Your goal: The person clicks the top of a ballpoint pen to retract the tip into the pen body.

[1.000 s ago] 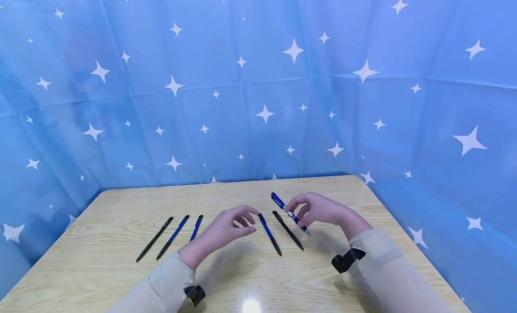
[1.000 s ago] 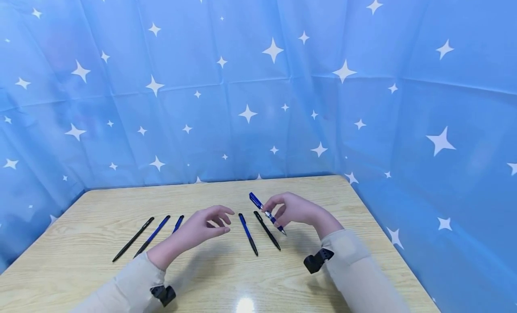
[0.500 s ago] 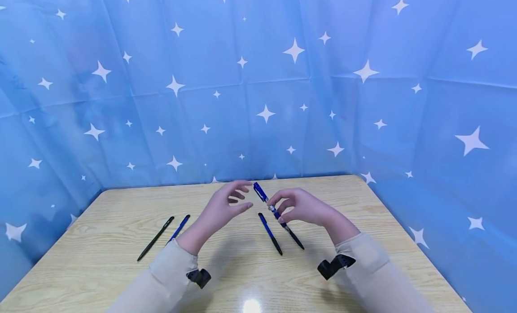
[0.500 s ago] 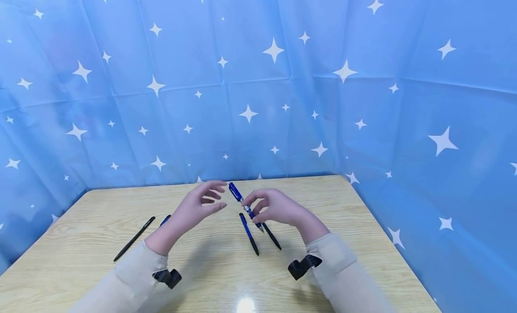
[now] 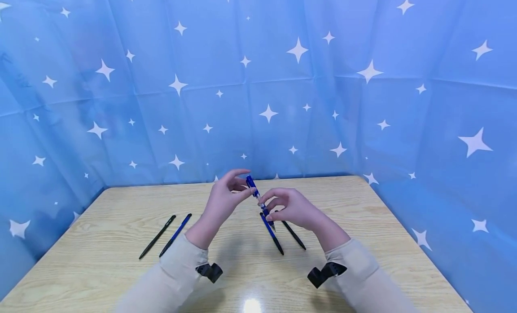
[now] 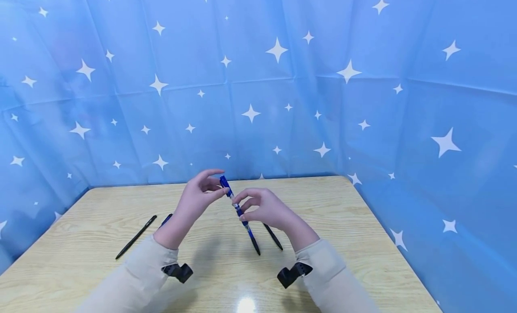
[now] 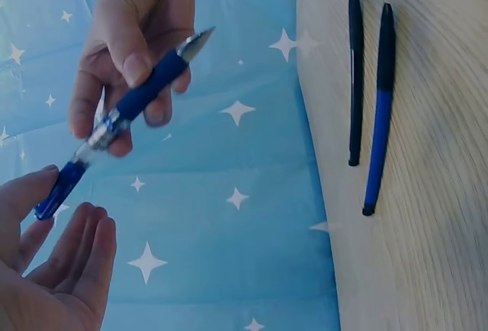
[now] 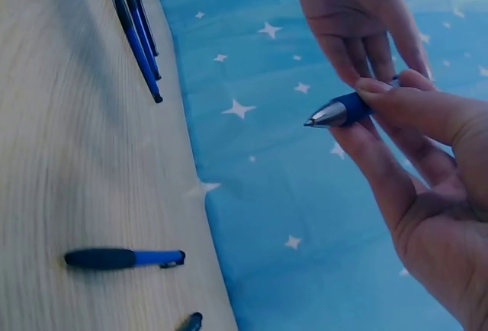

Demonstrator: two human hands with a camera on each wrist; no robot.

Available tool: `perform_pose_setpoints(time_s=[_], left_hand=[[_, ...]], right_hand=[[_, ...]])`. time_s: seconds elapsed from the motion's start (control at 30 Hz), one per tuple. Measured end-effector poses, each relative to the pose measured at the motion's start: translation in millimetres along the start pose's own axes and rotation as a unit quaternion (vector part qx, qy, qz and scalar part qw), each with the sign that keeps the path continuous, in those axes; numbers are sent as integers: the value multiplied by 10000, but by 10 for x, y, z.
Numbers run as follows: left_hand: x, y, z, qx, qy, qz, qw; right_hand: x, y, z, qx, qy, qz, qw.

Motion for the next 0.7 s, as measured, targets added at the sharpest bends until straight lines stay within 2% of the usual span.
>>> perform_pose_setpoints(time_s=[0.13,0.33,0.5,0.7], left_hand=[[31,-33,-5,16,56,575,9983],[101,-72,-30,151,38,1387,9902],[154,-92,-29,320,-64,1632,9861],[176,-110,-13,453,-308,1769,9827]], right_hand=[[-14,-59,2,245,89,-270,9993],[-20,-104,7,707,111,-489,9962],[-17,-130,-4,840,78,-826,9930],[-26,-203,-15,853,256,-1113,9898]])
Point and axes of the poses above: each hand's wrist, its own z-axis away from the middle knuckle, its own y-axis out of the back of the hand, x = y × z, the point moved 2 cm from there along -z, towards the middle knuckle, and after that the axes turned 5 degrees about z, right-handed, at the moved point
